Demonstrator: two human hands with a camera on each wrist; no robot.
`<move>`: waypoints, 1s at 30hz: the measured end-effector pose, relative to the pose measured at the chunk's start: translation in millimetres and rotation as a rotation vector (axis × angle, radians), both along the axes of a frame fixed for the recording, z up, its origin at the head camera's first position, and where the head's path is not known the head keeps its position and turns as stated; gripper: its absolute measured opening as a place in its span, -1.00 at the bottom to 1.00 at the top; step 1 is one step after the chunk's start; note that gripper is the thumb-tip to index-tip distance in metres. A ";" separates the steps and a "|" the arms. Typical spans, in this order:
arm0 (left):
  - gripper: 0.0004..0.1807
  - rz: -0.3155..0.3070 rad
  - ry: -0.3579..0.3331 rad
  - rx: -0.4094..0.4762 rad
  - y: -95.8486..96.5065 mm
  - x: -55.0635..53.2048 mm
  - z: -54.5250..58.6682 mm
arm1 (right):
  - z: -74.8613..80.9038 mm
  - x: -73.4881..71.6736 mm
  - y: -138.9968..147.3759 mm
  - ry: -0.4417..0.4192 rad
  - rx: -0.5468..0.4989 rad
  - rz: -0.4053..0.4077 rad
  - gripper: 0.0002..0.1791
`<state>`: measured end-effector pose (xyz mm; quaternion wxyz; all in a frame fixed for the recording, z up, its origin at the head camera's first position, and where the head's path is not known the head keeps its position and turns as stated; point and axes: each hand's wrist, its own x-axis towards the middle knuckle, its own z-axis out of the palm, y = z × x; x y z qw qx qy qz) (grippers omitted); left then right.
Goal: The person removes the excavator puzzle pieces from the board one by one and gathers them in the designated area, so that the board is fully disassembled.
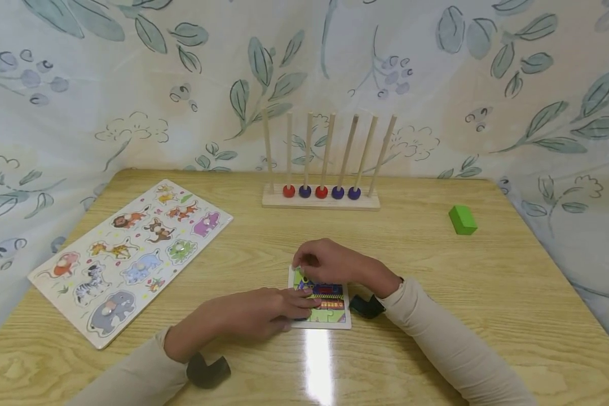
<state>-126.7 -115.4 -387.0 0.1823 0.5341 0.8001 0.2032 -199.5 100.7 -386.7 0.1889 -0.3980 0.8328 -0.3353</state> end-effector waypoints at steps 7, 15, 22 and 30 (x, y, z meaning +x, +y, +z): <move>-0.53 0.007 -0.016 -0.019 0.6 0.9 0.5 | 6.6 2.3 5.3 -0.003 -0.014 0.004 -0.87; -0.55 0.011 -0.042 -0.017 0.2 0.8 2.0 | 8.0 -2.1 10.3 -0.054 -0.009 -0.006 -0.86; -0.54 0.025 -0.052 -0.027 -0.1 1.8 3.8 | 12.9 -3.2 16.7 -0.043 -0.039 -0.029 -0.85; -0.54 0.034 -0.025 -0.066 1.9 3.4 5.4 | 16.8 -5.6 32.3 0.005 -0.091 -0.045 -0.83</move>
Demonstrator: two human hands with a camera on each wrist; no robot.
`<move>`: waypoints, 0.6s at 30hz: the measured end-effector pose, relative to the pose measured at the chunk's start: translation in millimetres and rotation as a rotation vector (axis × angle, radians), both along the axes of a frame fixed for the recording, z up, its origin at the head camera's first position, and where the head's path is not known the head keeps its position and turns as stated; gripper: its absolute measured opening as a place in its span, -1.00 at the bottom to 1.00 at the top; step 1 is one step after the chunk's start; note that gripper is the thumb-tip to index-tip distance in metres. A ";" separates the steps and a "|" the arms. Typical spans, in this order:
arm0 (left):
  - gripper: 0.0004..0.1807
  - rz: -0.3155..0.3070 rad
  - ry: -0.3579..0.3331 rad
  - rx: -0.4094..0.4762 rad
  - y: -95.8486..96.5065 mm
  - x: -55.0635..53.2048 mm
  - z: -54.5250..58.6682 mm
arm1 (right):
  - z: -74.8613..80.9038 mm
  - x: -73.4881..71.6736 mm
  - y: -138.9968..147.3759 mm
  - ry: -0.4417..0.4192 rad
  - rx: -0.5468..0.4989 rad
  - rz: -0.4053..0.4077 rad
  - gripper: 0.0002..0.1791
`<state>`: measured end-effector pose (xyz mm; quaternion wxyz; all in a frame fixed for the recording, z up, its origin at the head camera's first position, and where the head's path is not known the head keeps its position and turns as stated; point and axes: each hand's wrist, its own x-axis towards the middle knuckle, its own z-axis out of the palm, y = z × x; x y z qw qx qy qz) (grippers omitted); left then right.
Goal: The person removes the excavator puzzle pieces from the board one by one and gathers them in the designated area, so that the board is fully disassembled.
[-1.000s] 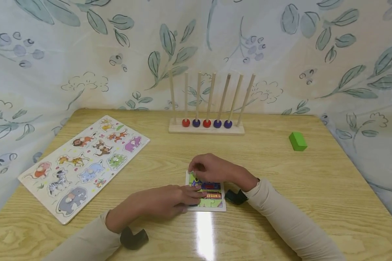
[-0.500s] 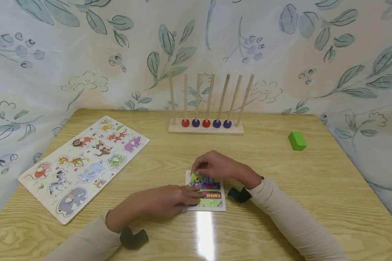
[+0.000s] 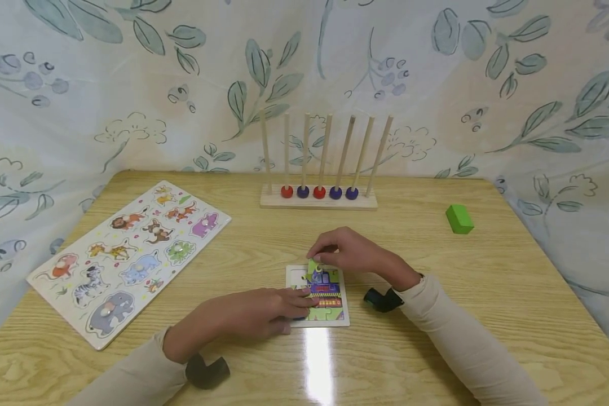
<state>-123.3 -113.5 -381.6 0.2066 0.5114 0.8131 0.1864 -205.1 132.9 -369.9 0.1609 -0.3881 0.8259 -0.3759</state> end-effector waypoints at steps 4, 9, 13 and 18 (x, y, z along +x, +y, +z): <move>-0.57 0.007 0.064 0.011 2.7 2.0 0.9 | -1.5 -0.8 7.0 -0.002 0.009 -0.026 -0.83; -0.61 0.007 0.126 0.039 5.0 4.1 3.4 | -4.3 -1.2 12.2 -0.015 0.042 -0.060 -0.82; -0.57 0.011 0.132 0.035 3.1 2.9 2.0 | -4.0 -0.8 14.4 -0.006 0.049 -0.061 -0.82; -0.54 0.000 0.104 0.037 0.9 -0.6 -2.8 | 1.0 -0.5 19.4 -0.001 0.041 -0.051 -0.82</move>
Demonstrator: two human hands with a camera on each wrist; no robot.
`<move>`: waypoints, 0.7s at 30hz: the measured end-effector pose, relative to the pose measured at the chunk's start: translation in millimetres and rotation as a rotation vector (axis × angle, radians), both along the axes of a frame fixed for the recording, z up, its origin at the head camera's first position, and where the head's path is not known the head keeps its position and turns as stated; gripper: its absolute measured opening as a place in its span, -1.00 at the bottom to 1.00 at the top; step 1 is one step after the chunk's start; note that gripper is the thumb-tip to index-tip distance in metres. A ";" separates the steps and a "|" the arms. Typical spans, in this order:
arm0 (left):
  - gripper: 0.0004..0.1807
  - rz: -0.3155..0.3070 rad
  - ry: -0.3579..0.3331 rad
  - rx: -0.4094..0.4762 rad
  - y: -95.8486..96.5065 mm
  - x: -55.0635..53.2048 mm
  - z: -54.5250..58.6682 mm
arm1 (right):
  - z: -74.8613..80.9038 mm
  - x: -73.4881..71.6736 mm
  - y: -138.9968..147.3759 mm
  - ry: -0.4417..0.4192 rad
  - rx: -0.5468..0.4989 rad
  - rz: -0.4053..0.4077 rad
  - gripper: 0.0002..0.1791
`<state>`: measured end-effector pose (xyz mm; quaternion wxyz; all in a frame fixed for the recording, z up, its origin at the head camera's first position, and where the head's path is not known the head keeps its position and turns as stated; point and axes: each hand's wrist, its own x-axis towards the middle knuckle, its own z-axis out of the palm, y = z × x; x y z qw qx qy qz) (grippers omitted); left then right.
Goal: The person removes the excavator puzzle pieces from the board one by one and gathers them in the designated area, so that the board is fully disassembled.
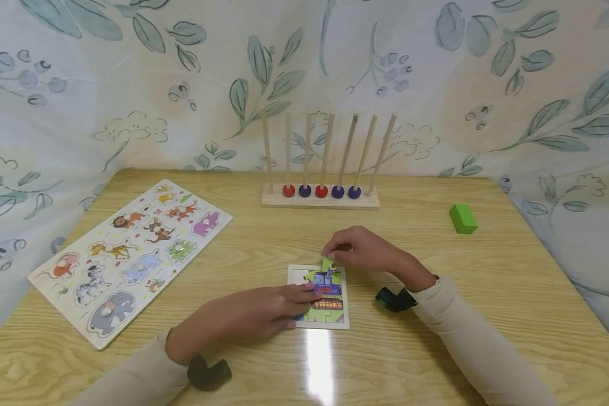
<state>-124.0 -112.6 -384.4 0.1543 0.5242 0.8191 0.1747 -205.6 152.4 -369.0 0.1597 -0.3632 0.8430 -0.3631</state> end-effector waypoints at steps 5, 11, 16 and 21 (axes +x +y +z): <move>-0.52 0.004 -0.033 0.001 -0.6 -0.1 -2.5 | 0.9 -2.4 8.2 -0.006 0.051 0.012 -0.82; -0.51 0.030 -0.070 -0.001 -1.4 1.5 -0.8 | 1.4 -5.0 18.5 -0.030 0.077 -0.004 -0.82; -0.52 0.039 -0.078 -0.014 0.2 3.0 1.6 | 3.1 -9.0 25.8 -0.051 0.067 -0.022 -0.82; -0.53 0.039 -0.074 -0.023 1.9 4.3 3.7 | -1.0 -15.5 34.7 -0.082 0.065 -0.063 -0.82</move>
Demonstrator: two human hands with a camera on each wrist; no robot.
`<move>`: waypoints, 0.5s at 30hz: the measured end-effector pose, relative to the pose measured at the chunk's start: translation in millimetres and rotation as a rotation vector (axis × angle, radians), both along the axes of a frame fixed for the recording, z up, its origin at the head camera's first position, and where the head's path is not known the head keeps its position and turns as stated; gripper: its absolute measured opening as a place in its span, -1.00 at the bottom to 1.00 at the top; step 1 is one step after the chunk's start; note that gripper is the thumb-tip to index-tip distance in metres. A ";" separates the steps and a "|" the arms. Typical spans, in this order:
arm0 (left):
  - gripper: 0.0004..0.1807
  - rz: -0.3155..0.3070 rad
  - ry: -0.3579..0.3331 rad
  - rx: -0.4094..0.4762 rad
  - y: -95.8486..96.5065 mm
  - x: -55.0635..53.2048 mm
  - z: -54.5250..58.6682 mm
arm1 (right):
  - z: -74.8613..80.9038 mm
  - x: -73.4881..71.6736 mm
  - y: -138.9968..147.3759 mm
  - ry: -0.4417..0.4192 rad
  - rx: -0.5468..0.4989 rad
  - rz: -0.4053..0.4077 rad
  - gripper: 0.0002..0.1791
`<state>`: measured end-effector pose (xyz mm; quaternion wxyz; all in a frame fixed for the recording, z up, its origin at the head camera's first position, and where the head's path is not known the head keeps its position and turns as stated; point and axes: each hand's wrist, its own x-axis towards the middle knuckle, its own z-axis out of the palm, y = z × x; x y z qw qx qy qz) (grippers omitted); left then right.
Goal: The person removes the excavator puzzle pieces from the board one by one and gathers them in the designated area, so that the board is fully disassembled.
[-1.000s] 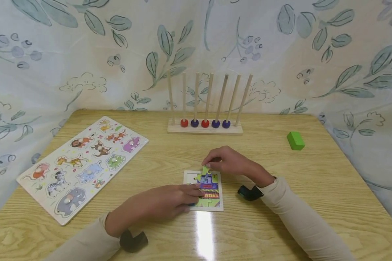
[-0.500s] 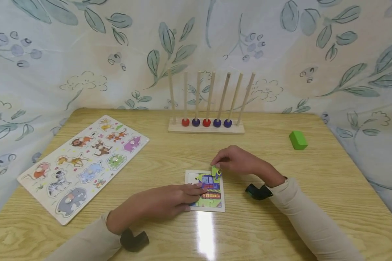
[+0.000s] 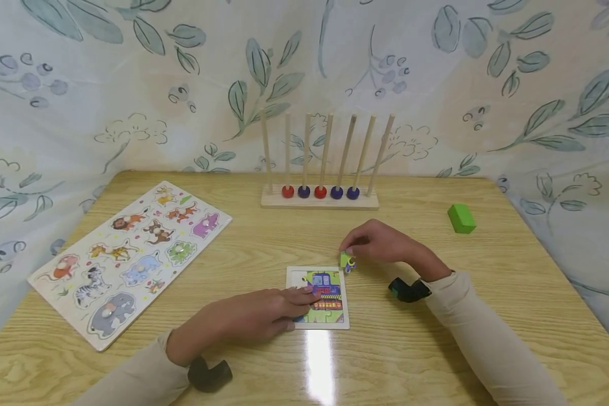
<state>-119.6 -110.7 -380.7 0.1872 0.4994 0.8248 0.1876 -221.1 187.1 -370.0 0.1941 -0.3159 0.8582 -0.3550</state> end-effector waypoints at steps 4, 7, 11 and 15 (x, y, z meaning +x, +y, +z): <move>-0.52 0.007 -0.006 -0.003 0.2 0.7 -0.2 | -2.1 -1.8 5.2 -0.029 -0.010 -0.022 -0.82; -0.52 0.009 -0.005 0.006 -0.5 0.8 -1.2 | -2.3 -1.6 6.2 -0.042 -0.020 -0.021 -0.83; -0.52 0.006 0.002 0.017 -1.4 0.7 -2.5 | -3.4 -1.7 5.4 -0.045 -0.015 -0.014 -0.83; -0.52 0.012 -0.010 0.021 -1.6 0.8 -2.8 | -5.0 -2.1 4.8 -0.038 0.015 -0.012 -0.84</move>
